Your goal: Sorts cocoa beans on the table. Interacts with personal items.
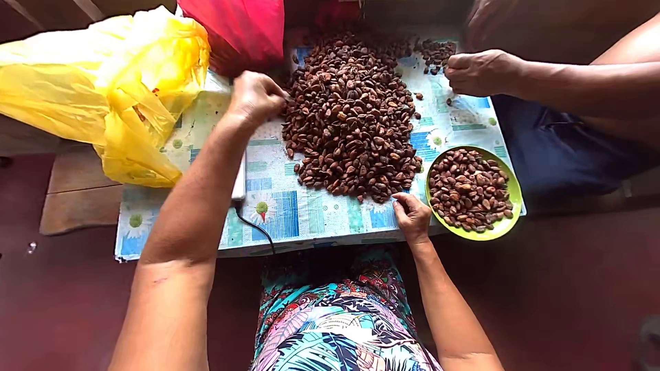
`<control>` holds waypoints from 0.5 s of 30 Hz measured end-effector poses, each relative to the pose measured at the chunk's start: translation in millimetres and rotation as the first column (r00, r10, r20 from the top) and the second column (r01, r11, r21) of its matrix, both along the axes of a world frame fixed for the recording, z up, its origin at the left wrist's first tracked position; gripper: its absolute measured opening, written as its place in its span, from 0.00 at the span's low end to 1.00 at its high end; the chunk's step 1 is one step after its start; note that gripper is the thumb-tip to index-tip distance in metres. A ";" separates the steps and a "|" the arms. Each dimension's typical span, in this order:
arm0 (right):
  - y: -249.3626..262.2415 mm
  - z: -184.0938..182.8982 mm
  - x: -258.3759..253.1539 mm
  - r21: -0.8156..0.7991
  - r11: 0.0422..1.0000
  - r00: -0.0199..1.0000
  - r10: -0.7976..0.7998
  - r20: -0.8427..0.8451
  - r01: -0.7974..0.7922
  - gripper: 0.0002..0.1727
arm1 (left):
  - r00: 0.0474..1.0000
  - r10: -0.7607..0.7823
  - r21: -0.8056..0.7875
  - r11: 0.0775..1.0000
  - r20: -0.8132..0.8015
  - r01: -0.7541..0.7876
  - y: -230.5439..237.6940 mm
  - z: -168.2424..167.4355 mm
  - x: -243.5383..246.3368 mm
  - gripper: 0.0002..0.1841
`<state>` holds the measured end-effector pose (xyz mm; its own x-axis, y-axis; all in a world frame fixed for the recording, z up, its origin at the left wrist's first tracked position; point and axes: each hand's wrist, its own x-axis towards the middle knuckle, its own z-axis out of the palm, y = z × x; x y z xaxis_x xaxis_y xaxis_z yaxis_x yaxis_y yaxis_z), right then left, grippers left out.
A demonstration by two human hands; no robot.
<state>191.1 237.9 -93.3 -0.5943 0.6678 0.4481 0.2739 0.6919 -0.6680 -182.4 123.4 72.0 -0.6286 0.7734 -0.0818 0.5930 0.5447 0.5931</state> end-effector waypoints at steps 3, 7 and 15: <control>0.9 -0.4 0.6 -0.002 1.000 1.000 0.002 0.007 -0.002 0.12 | 0.974 0.175 -0.015 0.984 -0.142 -0.179 -6.9 8.8 -28.8 0.39; 0.3 -1.0 -0.1 0.010 1.000 1.000 0.004 0.006 -0.004 0.12 | 0.956 0.152 -0.024 0.986 -0.251 -0.163 -24.9 1.5 -8.3 0.40; 2.2 -5.3 -0.1 0.036 0.999 1.000 0.011 0.010 -0.011 0.13 | 0.986 0.007 0.105 0.994 -0.168 0.011 -29.8 -112.5 104.0 0.29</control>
